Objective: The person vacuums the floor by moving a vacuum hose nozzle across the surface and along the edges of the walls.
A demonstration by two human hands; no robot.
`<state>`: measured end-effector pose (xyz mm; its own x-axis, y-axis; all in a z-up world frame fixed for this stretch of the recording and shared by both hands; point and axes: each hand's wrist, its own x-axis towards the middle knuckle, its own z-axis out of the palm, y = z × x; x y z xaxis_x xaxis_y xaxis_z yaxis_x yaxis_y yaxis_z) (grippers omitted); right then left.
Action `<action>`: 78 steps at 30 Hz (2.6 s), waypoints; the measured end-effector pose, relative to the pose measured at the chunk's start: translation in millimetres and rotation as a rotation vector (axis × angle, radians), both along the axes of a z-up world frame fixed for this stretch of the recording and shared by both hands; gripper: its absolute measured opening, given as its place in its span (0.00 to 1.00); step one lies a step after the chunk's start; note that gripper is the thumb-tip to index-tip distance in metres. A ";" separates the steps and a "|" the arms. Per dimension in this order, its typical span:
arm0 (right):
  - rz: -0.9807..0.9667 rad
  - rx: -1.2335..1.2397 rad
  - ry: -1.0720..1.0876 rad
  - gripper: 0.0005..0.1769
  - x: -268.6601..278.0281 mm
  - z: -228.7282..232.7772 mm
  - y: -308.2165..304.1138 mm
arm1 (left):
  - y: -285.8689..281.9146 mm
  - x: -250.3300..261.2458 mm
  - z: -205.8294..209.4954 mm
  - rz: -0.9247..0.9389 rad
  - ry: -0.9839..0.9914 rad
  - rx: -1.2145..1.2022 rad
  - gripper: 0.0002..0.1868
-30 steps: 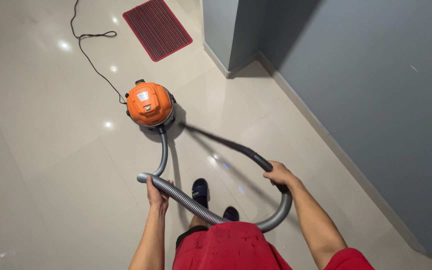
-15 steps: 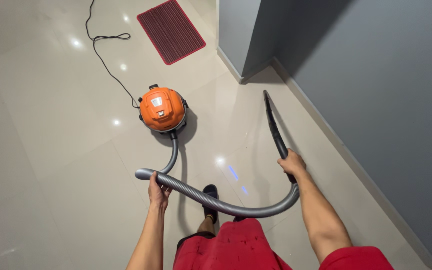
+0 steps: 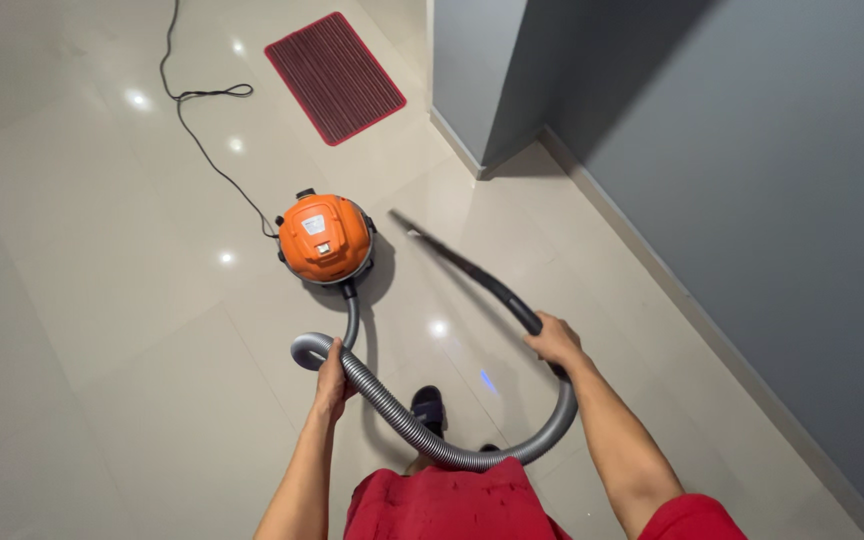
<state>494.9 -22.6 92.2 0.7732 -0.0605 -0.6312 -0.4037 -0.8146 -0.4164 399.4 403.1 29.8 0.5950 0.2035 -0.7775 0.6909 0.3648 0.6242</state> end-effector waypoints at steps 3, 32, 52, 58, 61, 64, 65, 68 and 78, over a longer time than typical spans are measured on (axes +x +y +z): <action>-0.036 -0.061 -0.043 0.23 31.4 -6.9 16.5 | 17.6 11.2 5.1 0.034 0.011 0.020 0.26; -0.039 -0.214 -0.063 0.27 84.0 -52.4 17.2 | 15.6 48.8 -1.8 -0.143 0.020 0.016 0.18; -0.918 -0.167 0.158 0.18 -283.0 -30.8 -188.6 | -178.0 7.7 -16.8 -0.498 -0.077 -0.004 0.20; -1.186 -0.181 0.141 0.18 -383.7 -40.1 -252.8 | -238.3 -16.3 -2.7 -0.570 -0.059 -0.097 0.16; -1.309 -0.201 0.156 0.18 -430.6 -45.1 -274.8 | -261.7 -26.8 1.0 -0.541 0.019 -0.272 0.11; -1.422 -0.191 0.077 0.18 -475.9 -49.3 -285.0 | -277.8 -36.6 -15.6 -0.434 0.074 -0.517 0.11; -1.459 -0.185 0.036 0.19 -491.5 -49.8 -285.6 | -280.1 -38.9 -20.4 -0.400 0.083 -0.547 0.13; -1.465 -0.125 -0.098 0.16 -524.5 -56.6 -275.9 | -284.3 -48.2 -30.2 -0.346 0.026 -0.597 0.16; -1.321 0.132 -0.146 0.13 -624.7 -66.7 -227.3 | -331.4 -120.3 -41.8 -0.509 0.115 -0.165 0.19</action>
<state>-129.8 -249.9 25.6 0.2424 -0.7563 -0.6076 -0.7984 0.2003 -0.5679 279.2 71.6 -12.0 0.4958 -0.2178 -0.8407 0.8661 0.0532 0.4970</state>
